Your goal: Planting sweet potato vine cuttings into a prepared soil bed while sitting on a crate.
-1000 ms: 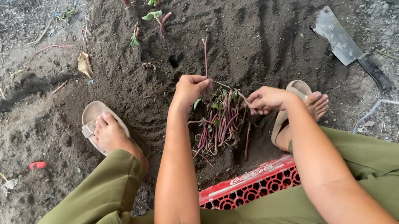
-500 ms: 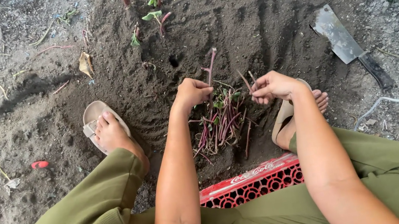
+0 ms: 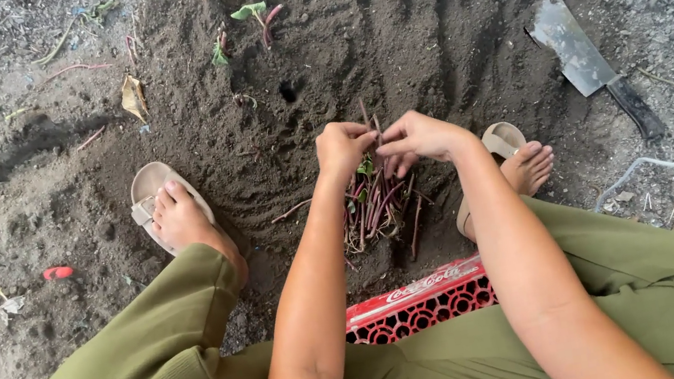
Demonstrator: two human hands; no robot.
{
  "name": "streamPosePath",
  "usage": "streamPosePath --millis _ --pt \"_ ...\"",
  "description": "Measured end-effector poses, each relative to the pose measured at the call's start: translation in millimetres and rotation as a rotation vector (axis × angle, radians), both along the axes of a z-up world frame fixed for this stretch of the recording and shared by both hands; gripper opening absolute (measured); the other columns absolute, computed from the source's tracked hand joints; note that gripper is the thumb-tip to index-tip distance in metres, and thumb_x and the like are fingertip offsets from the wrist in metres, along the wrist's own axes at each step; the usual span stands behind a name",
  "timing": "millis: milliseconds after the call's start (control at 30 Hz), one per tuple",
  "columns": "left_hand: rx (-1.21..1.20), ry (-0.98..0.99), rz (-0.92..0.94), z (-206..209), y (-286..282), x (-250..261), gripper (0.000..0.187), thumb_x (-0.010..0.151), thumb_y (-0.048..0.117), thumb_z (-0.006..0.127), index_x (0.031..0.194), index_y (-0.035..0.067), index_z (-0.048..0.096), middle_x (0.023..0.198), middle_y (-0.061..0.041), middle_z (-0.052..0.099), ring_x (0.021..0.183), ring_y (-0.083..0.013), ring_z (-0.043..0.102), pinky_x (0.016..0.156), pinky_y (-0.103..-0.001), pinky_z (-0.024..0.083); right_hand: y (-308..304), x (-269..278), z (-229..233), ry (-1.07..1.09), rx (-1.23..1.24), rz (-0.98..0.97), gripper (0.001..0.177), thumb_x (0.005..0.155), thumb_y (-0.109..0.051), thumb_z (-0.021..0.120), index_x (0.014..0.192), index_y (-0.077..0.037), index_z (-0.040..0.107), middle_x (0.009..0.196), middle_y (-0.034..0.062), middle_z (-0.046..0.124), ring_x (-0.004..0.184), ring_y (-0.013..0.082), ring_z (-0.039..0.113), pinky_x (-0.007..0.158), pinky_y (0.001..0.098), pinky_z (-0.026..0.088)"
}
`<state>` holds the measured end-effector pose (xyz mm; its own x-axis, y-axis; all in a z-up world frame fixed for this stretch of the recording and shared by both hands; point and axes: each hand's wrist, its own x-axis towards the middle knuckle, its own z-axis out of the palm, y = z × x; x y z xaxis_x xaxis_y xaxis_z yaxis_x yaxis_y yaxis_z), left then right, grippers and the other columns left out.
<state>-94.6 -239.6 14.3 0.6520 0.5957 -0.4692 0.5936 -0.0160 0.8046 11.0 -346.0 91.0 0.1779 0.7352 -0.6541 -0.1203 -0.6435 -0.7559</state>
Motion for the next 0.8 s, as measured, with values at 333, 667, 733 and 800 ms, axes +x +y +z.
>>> streamPosePath --millis 333,667,733,800 --pt "-0.021 0.245 -0.097 -42.4 9.2 -15.3 0.025 0.079 0.028 0.073 0.102 0.021 0.071 0.095 -0.012 0.071 0.098 -0.0319 0.066 0.083 -0.044 0.054 -83.2 3.7 -155.8 -0.411 -0.513 -0.026 0.019 0.077 -0.005 0.068 0.083 0.012 0.065 0.063 0.0298 0.063 0.043 0.0356 0.064 0.034 0.0416 0.056" --pt "-0.242 0.096 0.008 -18.8 13.1 -15.3 0.021 0.083 0.016 0.065 0.103 0.012 0.070 0.082 -0.015 0.071 0.074 -0.0251 0.071 0.066 -0.033 0.059 -100.0 -3.8 -162.9 -0.335 -0.553 -0.046 0.019 0.067 0.001 0.078 0.079 0.010 0.067 0.064 0.0265 0.065 0.045 0.0327 0.065 0.036 0.0368 0.059" --pt "-0.282 0.077 0.054 -10.5 14.8 -19.7 0.021 0.082 0.013 0.066 0.102 0.010 0.071 0.084 -0.018 0.071 0.074 -0.0258 0.070 0.063 -0.032 0.061 -100.4 4.0 -172.2 -0.352 -0.515 -0.081 0.014 0.067 0.004 0.076 0.076 0.009 0.067 0.061 0.0256 0.064 0.044 0.0316 0.065 0.035 0.0348 0.058" --pt "-0.283 0.060 0.053 -4.1 14.8 -20.2 0.022 0.081 0.013 0.067 0.102 0.008 0.070 0.087 -0.019 0.070 0.076 -0.0269 0.070 0.064 -0.033 0.061 -98.7 26.2 -162.5 -0.255 -0.471 -0.062 0.020 0.067 0.004 0.075 0.086 0.009 0.069 0.072 0.0278 0.067 0.054 0.0308 0.068 0.045 0.0378 0.060"
